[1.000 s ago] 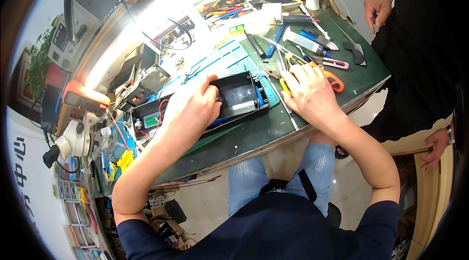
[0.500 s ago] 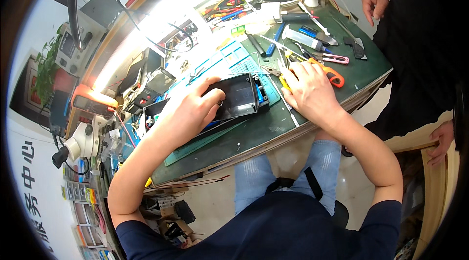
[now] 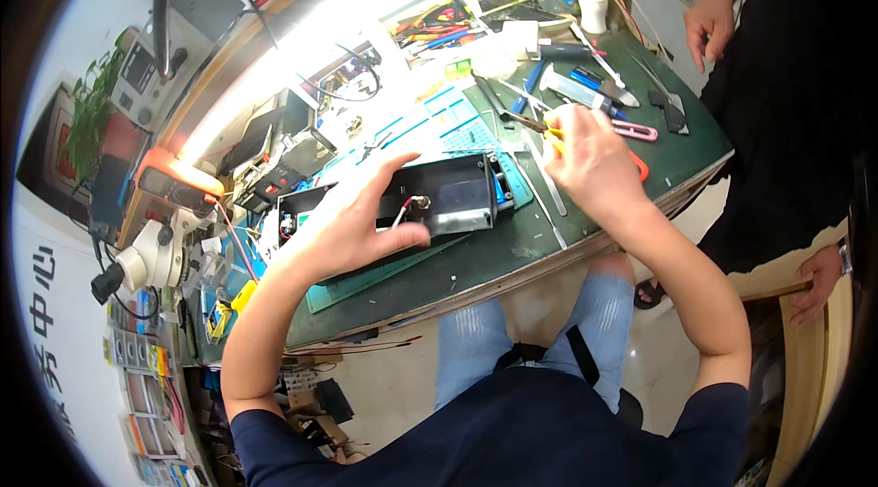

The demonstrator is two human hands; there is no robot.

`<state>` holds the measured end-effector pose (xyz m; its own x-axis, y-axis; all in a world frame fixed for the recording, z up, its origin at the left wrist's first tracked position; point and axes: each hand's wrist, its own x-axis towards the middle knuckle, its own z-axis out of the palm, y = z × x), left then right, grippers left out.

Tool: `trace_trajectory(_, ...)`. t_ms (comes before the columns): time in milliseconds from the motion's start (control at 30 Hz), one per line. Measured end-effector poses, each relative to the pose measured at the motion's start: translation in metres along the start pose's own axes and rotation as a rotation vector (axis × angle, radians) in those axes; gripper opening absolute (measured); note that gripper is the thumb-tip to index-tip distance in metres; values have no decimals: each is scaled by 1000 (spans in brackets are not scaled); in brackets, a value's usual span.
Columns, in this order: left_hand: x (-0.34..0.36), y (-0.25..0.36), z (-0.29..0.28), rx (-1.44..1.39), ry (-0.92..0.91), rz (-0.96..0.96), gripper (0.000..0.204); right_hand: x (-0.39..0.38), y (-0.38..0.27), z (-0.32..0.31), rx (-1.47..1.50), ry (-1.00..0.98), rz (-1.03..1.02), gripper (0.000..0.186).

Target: The person disassembles a black handheld electronic device using a screwdriver and pliers. They remove the back cover to expose the internal battery and circuit board, then use pliers to manipulate a small component or wire near the battery connection.

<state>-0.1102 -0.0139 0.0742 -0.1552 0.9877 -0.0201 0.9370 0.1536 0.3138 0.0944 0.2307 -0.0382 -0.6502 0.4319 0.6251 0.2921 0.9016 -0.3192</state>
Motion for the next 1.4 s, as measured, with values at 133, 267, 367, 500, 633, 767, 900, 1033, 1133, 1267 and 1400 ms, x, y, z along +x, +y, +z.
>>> trace_trajectory(133,-11,-24,16,86,130,112,98,19,-20,-51,270,-163,136,22)
trace_trajectory(267,-8,-23,26,136,260,144,92,22,-51,-68,-66,-53,-464,17)
trace_trajectory(367,-3,-26,32,150,324,177,92,21,-79,-65,-374,-95,-625,20)
trace_trajectory(500,-4,-27,36,148,402,184,91,24,-99,-59,-589,-179,-642,27)
trace_trajectory(633,-5,-26,38,118,408,168,90,26,-103,-49,-592,-178,-607,26)
trace_trajectory(767,-5,-26,38,123,431,190,87,27,-106,-43,-597,-197,-603,26)
trace_trajectory(900,-5,-27,39,137,449,206,86,27,-106,-41,-583,-197,-625,28)
trace_trajectory(1033,-6,-27,37,102,419,177,87,30,-106,-41,-608,-202,-658,27)
trace_trajectory(1133,-7,-27,38,101,428,182,87,33,-104,-41,-620,-219,-685,27)
trace_trajectory(1267,-5,-28,39,95,433,195,86,33,-101,-42,-660,-255,-719,27)
trace_trajectory(1400,-4,-29,39,95,434,198,86,37,-103,-44,-697,-255,-783,26)
